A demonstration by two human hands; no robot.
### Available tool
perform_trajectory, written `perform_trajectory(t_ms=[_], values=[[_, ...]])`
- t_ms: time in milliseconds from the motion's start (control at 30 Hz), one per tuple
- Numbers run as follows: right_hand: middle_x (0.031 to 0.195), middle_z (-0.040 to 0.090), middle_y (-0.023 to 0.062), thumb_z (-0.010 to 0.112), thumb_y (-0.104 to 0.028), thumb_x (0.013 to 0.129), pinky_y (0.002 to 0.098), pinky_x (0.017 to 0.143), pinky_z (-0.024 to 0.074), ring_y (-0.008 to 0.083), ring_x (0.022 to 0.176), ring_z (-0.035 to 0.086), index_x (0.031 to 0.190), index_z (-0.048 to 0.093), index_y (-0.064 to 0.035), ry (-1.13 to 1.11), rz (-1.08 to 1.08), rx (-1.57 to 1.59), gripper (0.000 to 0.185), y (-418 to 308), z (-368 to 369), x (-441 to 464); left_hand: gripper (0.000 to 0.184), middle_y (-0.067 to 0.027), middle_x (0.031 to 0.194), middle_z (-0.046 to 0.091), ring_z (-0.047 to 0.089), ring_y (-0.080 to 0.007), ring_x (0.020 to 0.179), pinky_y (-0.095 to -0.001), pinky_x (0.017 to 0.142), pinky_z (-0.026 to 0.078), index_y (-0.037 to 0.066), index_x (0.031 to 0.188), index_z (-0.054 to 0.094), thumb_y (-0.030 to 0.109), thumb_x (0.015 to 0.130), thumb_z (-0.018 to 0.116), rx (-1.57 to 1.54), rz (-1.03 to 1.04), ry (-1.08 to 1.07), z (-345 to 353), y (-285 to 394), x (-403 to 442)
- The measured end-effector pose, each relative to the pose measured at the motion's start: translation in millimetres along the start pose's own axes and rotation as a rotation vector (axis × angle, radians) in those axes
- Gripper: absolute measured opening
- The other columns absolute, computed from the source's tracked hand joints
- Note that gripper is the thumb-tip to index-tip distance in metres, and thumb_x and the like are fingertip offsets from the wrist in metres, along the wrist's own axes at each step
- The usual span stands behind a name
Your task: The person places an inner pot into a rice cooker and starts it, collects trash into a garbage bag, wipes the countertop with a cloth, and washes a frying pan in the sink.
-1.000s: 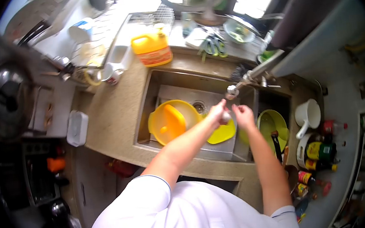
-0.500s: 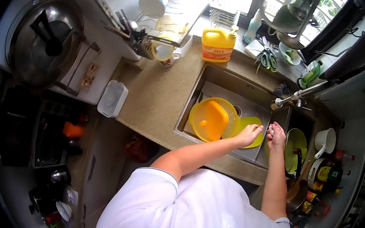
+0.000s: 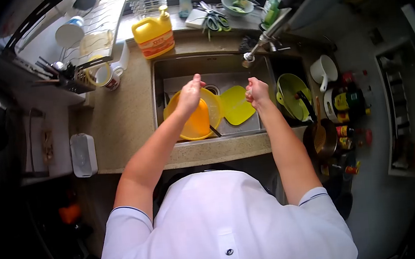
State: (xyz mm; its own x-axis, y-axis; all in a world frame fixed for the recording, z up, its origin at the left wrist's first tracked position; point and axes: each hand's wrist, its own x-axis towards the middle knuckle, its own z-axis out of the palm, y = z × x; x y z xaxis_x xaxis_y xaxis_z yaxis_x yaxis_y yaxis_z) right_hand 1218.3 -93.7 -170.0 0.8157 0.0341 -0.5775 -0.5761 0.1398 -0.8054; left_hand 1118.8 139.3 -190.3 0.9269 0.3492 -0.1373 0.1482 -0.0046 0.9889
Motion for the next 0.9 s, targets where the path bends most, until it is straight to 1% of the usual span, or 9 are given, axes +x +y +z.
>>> perform_trajectory(t_ms=[100,200,300,433,500,600,667,800,900], values=[[0.06,0.054,0.0023,0.06,-0.028,0.093,0.0301,0.036,0.0337,0.0153,0.04,0.048,0.073,0.052,-0.0144,-0.097,0.013,0.088,0.025,2.9,-18.4,14.4,0.045,-0.0131,0.099,0.07,0.065,-0.0186,0.087,-0.033,0.08,0.052,-0.003,0.105,0.068,0.04,0.1,0.06,0.102,0.027,-0.144,24.5,23.6,-13.7],[0.079,0.068,0.0082,0.058,-0.038,0.098,0.0385,0.062,0.0557,0.0243,0.067,0.068,0.083,0.061,-0.0092,-0.262,0.115,0.291,0.033,9.8,-3.5,-1.3,0.033,-0.007,0.105,0.069,0.065,-0.0136,0.098,-0.0269,0.088,0.052,-0.002,0.122,0.06,0.008,0.093,0.071,0.014,0.064,-0.427,65.4,37.7,-14.1],[0.097,0.07,0.0113,0.046,-0.047,0.102,0.0379,0.086,0.0561,0.0237,0.091,0.069,0.095,0.063,-0.0046,-0.62,0.117,0.45,0.046,13.0,-4.3,-4.0,0.038,-0.0064,0.104,0.069,0.065,-0.0137,0.096,-0.0282,0.087,0.053,-0.001,0.125,0.06,0.011,0.091,0.072,0.275,0.408,-0.302,89.1,22.5,-14.7],[0.109,0.067,0.0062,0.04,-0.07,0.096,0.046,0.083,0.0531,0.021,0.095,0.065,0.114,0.059,-0.0145,-0.666,0.139,0.303,0.061,-25.8,-12.9,-67.8,0.036,-0.0045,0.106,0.069,0.066,-0.0133,0.092,-0.0291,0.082,0.054,0.004,0.127,0.062,0.02,0.096,0.067,-0.123,0.005,-0.533,74.4,29.0,-4.8],[0.105,0.069,0.0066,0.054,-0.062,0.093,0.0509,0.084,0.0533,0.0238,0.096,0.067,0.12,0.061,-0.0115,-0.612,0.104,0.395,0.058,-17.4,-31.5,-58.3,0.036,-0.0036,0.105,0.07,0.067,-0.0127,0.089,-0.0282,0.079,0.053,0.004,0.118,0.068,0.033,0.1,0.058,-0.115,-0.061,-0.418,68.1,17.8,4.7],[0.087,0.07,0.0193,0.068,-0.039,0.091,0.0398,0.076,0.0539,0.0291,0.085,0.068,0.093,0.067,-0.0006,0.112,-0.349,-0.802,0.039,38.2,-26.6,-36.1,0.026,0.0036,0.074,0.06,0.051,-0.0065,0.065,-0.0273,0.06,0.043,0.002,0.097,0.07,0.025,0.098,0.058,0.414,0.078,-0.439,65.3,8.7,19.4],[0.099,0.071,0.016,0.074,-0.03,0.089,0.0366,0.077,0.0544,0.0254,0.088,0.069,0.11,0.064,-0.0001,-0.047,-0.493,-0.21,0.038,85.0,13.6,-3.1,0.019,-0.0011,0.078,0.065,0.057,-0.0087,0.068,-0.026,0.058,0.045,-0.001,0.102,0.07,0.016,0.094,0.069,0.342,-0.034,-0.543,57.4,-33.7,58.2],[0.096,0.071,0.0113,0.078,-0.017,0.083,0.0353,0.069,0.0567,0.0207,0.083,0.069,0.114,0.064,0.0013,-0.006,-0.637,-0.346,0.039,67.8,9.0,-32.8,0.029,-0.0044,0.095,0.066,0.063,-0.009,0.076,-0.021,0.057,0.047,-0.001,0.117,0.062,0.005,0.09,0.07,-0.067,-0.248,-0.708,48.8,23.7,9.5],[0.075,0.07,0.012,0.083,-0.011,0.073,0.0312,0.048,0.0541,0.0185,0.057,0.066,0.098,0.07,0.0024,-0.091,-0.292,0.05,0.031,49.2,-10.3,-39.9,0.027,-0.0052,0.099,0.068,0.066,-0.011,0.081,-0.0211,0.062,0.051,0.002,0.117,0.061,-0.001,0.091,0.068,-0.032,-0.274,-0.694,40.0,61.0,13.0]])
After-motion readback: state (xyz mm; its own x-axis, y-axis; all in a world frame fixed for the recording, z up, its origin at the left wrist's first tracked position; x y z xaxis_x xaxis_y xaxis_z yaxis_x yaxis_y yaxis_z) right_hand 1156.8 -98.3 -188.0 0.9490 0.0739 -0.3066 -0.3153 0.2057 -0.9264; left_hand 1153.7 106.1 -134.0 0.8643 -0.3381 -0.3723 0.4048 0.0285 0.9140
